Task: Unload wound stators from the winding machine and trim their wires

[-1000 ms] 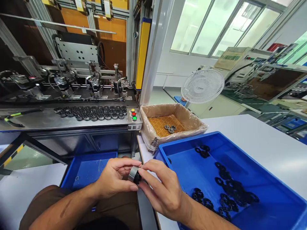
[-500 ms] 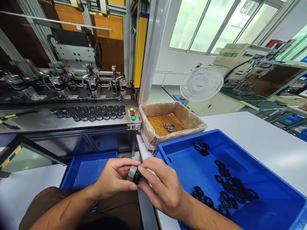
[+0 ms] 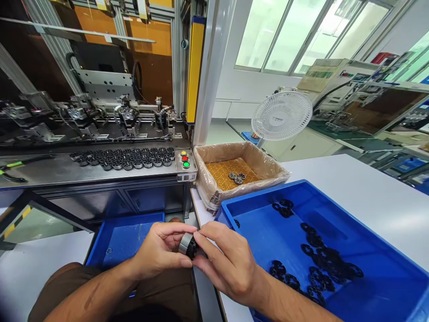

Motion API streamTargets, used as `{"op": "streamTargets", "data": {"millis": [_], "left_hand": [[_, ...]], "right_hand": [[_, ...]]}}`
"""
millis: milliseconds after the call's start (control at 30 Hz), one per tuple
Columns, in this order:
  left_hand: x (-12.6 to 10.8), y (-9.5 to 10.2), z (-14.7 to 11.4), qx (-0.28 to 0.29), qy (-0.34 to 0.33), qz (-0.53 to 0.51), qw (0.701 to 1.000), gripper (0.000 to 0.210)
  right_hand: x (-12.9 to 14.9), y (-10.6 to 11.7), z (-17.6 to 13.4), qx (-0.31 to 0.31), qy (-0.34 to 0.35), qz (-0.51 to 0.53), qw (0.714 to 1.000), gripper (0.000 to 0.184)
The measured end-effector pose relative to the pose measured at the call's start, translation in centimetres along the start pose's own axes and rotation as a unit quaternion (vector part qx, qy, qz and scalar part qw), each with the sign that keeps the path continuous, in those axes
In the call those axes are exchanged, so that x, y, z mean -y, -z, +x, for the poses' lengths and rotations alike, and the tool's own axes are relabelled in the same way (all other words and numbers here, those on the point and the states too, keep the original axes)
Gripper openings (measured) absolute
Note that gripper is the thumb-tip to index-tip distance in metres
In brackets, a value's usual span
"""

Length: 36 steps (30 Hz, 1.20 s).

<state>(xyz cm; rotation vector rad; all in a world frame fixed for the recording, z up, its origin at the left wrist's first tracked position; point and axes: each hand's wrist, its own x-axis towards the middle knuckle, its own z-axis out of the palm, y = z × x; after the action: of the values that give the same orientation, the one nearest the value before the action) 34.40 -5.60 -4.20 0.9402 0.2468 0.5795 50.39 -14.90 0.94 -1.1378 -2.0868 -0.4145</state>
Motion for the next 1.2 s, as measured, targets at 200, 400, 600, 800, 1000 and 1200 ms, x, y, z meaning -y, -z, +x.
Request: {"op": "streamTargets", "data": {"millis": [200, 400, 600, 800, 1000, 1200], "left_hand": [[-0.4, -0.3, 0.2, -0.01, 0.011, -0.03, 0.999, 0.053], [-0.6, -0.2, 0.1, -0.027, 0.031, -0.021, 0.999, 0.056], [-0.5, 0.1, 0.0, -0.015, 0.054, 0.002, 0.998, 0.058], [-0.1, -0.4, -0.3, 0.012, 0.024, 0.03, 0.999, 0.053], [-1.4, 0.4, -0.1, -0.026, -0.012, 0.163, 0.986, 0.039], [-1.3, 1.2, 0.8, -0.051, -0.03, 0.175, 0.983, 0.043]], "right_hand": [[0.0, 0.1, -0.1, -0.003, -0.017, 0.013, 1.0, 0.026], [-0.1, 0.1, -0.1, -0.002, -0.006, 0.008, 1.0, 0.024], [0.0, -0.2, -0.5, 0.01, 0.007, -0.007, 1.0, 0.02], [-0.1, -0.1, -0.5, -0.004, 0.014, 0.006, 1.0, 0.019], [-8.2, 4.1, -1.1, 0.245, -0.448, -0.1, 0.854, 0.017], [-12.3, 1.2, -6.5, 0.363, -0.557, -0.031, 0.746, 0.022]]}}
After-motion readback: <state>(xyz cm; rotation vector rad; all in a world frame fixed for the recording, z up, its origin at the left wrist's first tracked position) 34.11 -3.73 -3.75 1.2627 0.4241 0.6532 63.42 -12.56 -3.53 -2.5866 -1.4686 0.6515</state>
